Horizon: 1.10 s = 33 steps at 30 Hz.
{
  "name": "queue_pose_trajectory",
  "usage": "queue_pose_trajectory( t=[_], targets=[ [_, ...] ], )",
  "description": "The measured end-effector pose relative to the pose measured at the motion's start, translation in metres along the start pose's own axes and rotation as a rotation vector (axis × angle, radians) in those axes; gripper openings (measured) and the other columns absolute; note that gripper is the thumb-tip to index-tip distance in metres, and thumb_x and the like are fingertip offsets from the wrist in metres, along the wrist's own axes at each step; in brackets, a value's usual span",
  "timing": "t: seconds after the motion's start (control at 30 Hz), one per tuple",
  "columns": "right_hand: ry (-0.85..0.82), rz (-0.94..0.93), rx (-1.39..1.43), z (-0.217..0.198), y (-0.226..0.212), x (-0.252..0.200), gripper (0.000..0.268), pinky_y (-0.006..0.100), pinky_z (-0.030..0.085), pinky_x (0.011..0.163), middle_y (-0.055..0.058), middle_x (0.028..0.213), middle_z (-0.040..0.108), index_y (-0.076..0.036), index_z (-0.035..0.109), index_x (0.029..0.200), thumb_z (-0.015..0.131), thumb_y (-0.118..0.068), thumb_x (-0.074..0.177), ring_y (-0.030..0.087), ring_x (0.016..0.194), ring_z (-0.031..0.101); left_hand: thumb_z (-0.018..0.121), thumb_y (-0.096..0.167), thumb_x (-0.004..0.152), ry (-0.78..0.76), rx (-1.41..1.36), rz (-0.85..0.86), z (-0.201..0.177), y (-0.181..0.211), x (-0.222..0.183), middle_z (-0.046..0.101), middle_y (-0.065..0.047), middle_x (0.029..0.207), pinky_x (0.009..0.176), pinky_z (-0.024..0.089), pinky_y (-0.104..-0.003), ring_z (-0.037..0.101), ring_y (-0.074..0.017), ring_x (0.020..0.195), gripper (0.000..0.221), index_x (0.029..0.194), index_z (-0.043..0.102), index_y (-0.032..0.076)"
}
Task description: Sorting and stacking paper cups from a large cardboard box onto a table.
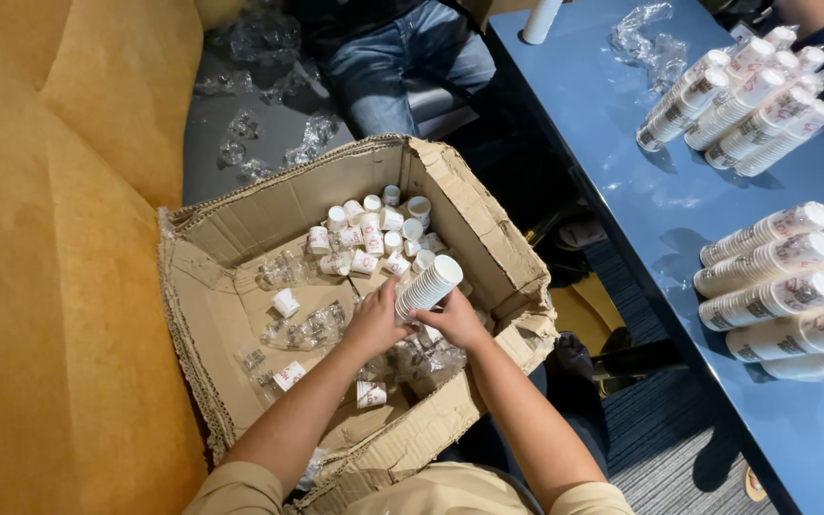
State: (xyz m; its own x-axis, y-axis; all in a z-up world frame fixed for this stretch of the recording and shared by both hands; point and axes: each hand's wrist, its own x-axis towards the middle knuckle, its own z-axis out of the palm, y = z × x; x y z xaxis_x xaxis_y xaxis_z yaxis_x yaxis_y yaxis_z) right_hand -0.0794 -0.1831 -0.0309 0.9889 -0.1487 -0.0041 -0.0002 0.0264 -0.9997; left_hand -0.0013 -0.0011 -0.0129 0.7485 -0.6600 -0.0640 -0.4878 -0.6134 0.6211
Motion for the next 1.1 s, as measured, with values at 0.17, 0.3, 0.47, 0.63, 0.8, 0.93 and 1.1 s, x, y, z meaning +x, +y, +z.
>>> queue_pose_trajectory(
  t=[0.17,0.3,0.47,0.63,0.8,0.93,1.1],
  targets=[
    [0.177,0.012,-0.128,-0.006,0.003,0.0,0.065,0.037,0.057,0.095,0.012,0.12,0.071,0.001,0.054,0.13,0.088,-0.012,0.077,0.02,0.11,0.07,0.089,0.048,0.069,-0.023,-0.116,-0.036,-0.032,0.014,-0.001,0.068,-0.014,0.107,0.089,0.051,-0.046,0.066,-0.0312,0.101,0.085,0.134,0.05,0.01],
    [0.193,-0.056,-0.193,-0.005,0.003,0.003,0.069,0.036,0.054,0.097,0.012,0.121,0.07,0.0,0.054,0.132,0.09,-0.013,0.074,0.02,0.112,0.067,0.052,0.046,0.105,-0.091,-0.327,-0.116,0.009,-0.03,0.011,0.07,-0.01,0.085,0.071,0.054,-0.038,0.07,-0.0229,0.076,0.042,0.119,0.061,0.008],
    [0.073,0.008,-0.215,0.001,-0.014,-0.005,0.073,0.035,0.056,0.094,0.01,0.12,0.07,-0.002,0.052,0.133,0.09,-0.014,0.072,0.019,0.109,0.068,0.045,0.033,0.106,-0.03,-0.266,-0.079,0.019,-0.038,0.014,0.071,-0.015,0.094,0.075,0.054,-0.044,0.071,-0.0298,0.084,0.031,0.116,0.06,0.008],
    [0.062,-0.017,-0.205,0.004,-0.006,0.0,0.073,0.035,0.057,0.092,0.009,0.12,0.07,-0.003,0.052,0.134,0.09,-0.015,0.072,0.017,0.107,0.068,0.051,0.025,0.101,0.059,-0.294,0.032,0.019,-0.046,0.014,0.07,-0.022,0.094,0.078,0.052,-0.049,0.068,-0.0404,0.09,0.023,0.107,0.061,0.005],
    [0.058,0.01,-0.211,0.003,-0.014,-0.008,0.073,0.035,0.058,0.091,0.009,0.119,0.07,-0.003,0.054,0.134,0.091,-0.018,0.074,0.016,0.106,0.068,0.051,0.029,0.101,0.066,-0.304,-0.068,0.021,-0.043,0.015,0.069,-0.019,0.087,0.073,0.052,-0.047,0.069,-0.0366,0.082,0.026,0.103,0.062,0.005],
    [0.035,-0.029,-0.191,0.003,-0.021,-0.008,0.076,0.034,0.056,0.093,0.008,0.122,0.069,-0.004,0.051,0.139,0.09,-0.02,0.076,0.016,0.108,0.067,0.044,0.04,0.107,-0.125,-0.424,-0.242,0.015,-0.031,0.016,0.066,-0.011,0.076,0.066,0.049,-0.037,0.064,-0.0245,0.067,0.039,0.103,0.065,0.007],
    [-0.077,-0.028,-0.115,0.004,-0.012,-0.005,0.075,0.035,0.055,0.099,0.009,0.126,0.068,-0.004,0.052,0.142,0.088,-0.024,0.079,0.017,0.112,0.067,0.046,0.031,0.107,-0.277,-0.98,-0.429,0.045,-0.064,0.024,0.052,-0.003,0.064,0.047,0.031,-0.03,0.041,-0.0136,0.051,0.035,0.097,0.067,0.004]
  ],
)
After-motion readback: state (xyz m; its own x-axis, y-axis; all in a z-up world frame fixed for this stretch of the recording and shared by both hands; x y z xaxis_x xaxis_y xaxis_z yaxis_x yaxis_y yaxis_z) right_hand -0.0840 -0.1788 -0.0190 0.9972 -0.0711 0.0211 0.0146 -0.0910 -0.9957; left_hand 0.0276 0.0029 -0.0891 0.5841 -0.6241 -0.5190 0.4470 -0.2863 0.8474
